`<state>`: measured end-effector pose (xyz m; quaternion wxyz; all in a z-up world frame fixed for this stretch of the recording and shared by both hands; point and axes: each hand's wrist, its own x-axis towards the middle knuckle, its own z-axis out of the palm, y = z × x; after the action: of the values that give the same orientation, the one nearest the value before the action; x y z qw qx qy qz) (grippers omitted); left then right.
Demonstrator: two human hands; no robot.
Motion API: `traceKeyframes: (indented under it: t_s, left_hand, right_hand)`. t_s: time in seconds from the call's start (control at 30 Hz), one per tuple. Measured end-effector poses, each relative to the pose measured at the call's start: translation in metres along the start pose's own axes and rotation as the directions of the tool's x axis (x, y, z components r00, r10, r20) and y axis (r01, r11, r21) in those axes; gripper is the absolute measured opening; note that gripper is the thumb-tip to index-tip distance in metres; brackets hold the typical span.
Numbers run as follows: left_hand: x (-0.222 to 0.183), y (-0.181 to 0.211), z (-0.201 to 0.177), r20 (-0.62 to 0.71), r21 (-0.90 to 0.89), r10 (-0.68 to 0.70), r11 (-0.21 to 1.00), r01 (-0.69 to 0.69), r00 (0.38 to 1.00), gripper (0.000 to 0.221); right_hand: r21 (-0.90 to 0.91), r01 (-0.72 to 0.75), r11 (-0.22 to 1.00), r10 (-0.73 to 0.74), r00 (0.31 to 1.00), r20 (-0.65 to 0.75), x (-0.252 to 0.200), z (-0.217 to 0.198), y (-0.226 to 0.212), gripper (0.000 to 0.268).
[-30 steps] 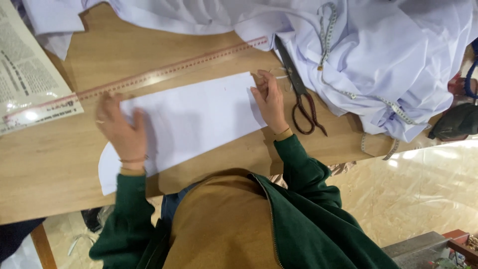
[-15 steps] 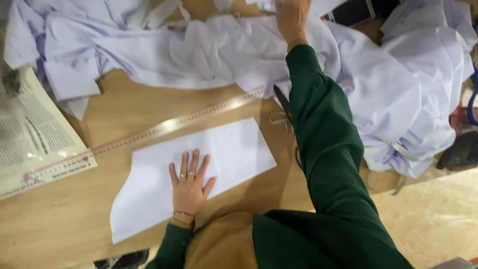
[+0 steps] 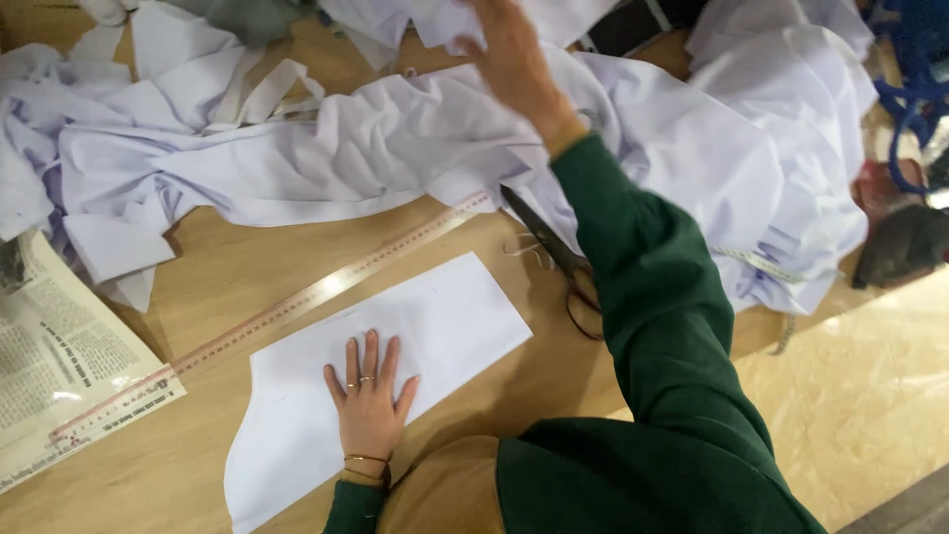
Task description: Drawing pattern lines on fabric pieces using a ruler and pen, then folding and organizing the pieces on a workbench.
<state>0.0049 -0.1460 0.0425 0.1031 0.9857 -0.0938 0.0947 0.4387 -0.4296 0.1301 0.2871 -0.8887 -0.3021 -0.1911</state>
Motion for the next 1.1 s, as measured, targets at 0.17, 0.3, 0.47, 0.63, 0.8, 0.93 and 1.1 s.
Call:
traceKeyframes:
  t_s: [0.17,0.3,0.47,0.63,0.8,0.93,1.1]
  left_hand:
    - [-0.002,-0.001,-0.006,0.144,-0.496,-0.214,0.829,0.258,0.966,0.060]
    - [0.019,0.017,-0.069,-0.001,-0.881,-0.288,0.453,0.135,0.958,0.069]
    - [0.022,0.033,-0.091,0.245,-0.920,-0.139,0.279,0.275,0.960,0.096]
    - [-0.031,0.017,-0.019,0.608,-0.791,-0.162,-0.196,0.579,0.777,0.063]
    - [-0.027,0.026,-0.030,0.629,-0.772,-0.080,-0.178,0.610,0.773,0.041]
    - [-0.023,0.027,-0.051,0.554,-0.817,-0.226,0.035,0.575,0.801,0.042]
    - [-0.015,0.049,-0.068,0.486,-0.871,-0.384,-0.279,0.403,0.785,0.039]
  right_hand:
    - [0.322,0.031,0.946,-0.004,0.996,-0.085,-0.077,-0.084,-0.176,0.016]
    - [0.703,-0.218,0.677,0.015,0.959,0.283,-0.144,-0.110,-0.259,0.013]
    - [0.842,-0.502,0.200,-0.091,0.846,0.526,-0.201,-0.092,-0.298,0.016]
    - [0.830,-0.537,0.150,0.093,0.843,0.529,-0.228,-0.074,-0.297,0.015]
    - [0.834,-0.515,0.197,0.151,0.857,0.493,-0.231,-0.078,-0.299,0.014]
    - [0.636,-0.430,0.640,0.248,0.900,0.358,-0.234,-0.071,-0.306,0.017]
    - [0.371,-0.142,0.918,0.151,0.989,0.006,-0.256,-0.036,-0.328,0.035]
